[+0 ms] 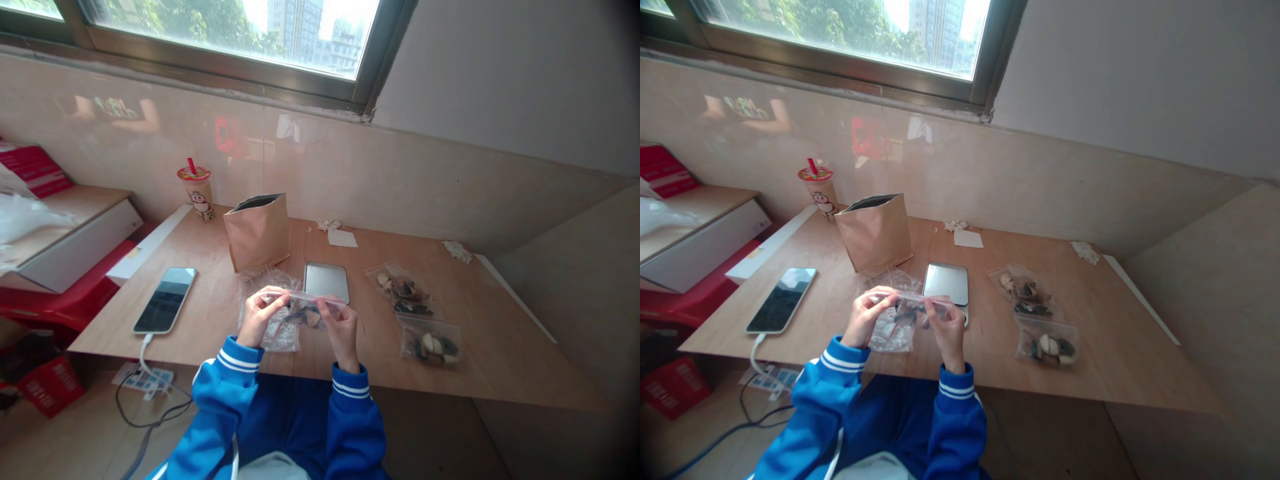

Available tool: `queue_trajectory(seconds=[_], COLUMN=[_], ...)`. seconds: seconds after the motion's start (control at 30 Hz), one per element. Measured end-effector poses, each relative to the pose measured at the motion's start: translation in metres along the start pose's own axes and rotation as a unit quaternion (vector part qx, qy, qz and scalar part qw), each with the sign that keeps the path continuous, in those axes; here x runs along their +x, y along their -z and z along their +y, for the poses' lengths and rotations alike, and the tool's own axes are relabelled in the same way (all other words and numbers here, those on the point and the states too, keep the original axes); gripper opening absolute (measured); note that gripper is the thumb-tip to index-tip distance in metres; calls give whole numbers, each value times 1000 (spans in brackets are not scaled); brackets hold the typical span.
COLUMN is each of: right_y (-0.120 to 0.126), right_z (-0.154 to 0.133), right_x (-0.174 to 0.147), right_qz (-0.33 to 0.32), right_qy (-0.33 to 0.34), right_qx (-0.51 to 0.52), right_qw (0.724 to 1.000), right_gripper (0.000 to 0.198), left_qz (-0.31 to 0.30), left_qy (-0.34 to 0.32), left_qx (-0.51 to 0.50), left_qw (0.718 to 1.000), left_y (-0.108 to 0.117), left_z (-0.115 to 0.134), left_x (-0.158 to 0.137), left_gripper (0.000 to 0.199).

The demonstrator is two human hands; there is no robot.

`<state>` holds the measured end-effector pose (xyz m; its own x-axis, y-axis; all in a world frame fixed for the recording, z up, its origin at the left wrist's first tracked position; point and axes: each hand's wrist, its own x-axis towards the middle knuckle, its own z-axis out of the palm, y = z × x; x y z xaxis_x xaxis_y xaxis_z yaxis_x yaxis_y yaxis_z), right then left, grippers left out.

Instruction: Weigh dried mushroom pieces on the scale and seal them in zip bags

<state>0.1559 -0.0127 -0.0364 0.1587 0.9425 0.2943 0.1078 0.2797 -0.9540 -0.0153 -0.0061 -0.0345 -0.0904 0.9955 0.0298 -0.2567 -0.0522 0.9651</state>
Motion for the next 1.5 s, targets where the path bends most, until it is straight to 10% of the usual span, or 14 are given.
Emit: queue_trajectory(seconds=[0.9,1.2,1.5], right_y=[-10,-2,-5], right_z=[0,-6,-5], right_x=[0,0,1], right_qz=[-2,-93,-27], right_qy=[-11,-44,-19], right_qx=[90,82,39], right_qw=[996,991,999], right_gripper=[16,22,18], left_qz=[6,-38,-26], left_qy=[-151,-124,-93], left_qx=[109,113,102], left_qw=[982,985,990], left_y=[-13,-9,-17], left_z=[8,12,15], left_x=[-8,-5,-9], left_gripper=[13,17,19])
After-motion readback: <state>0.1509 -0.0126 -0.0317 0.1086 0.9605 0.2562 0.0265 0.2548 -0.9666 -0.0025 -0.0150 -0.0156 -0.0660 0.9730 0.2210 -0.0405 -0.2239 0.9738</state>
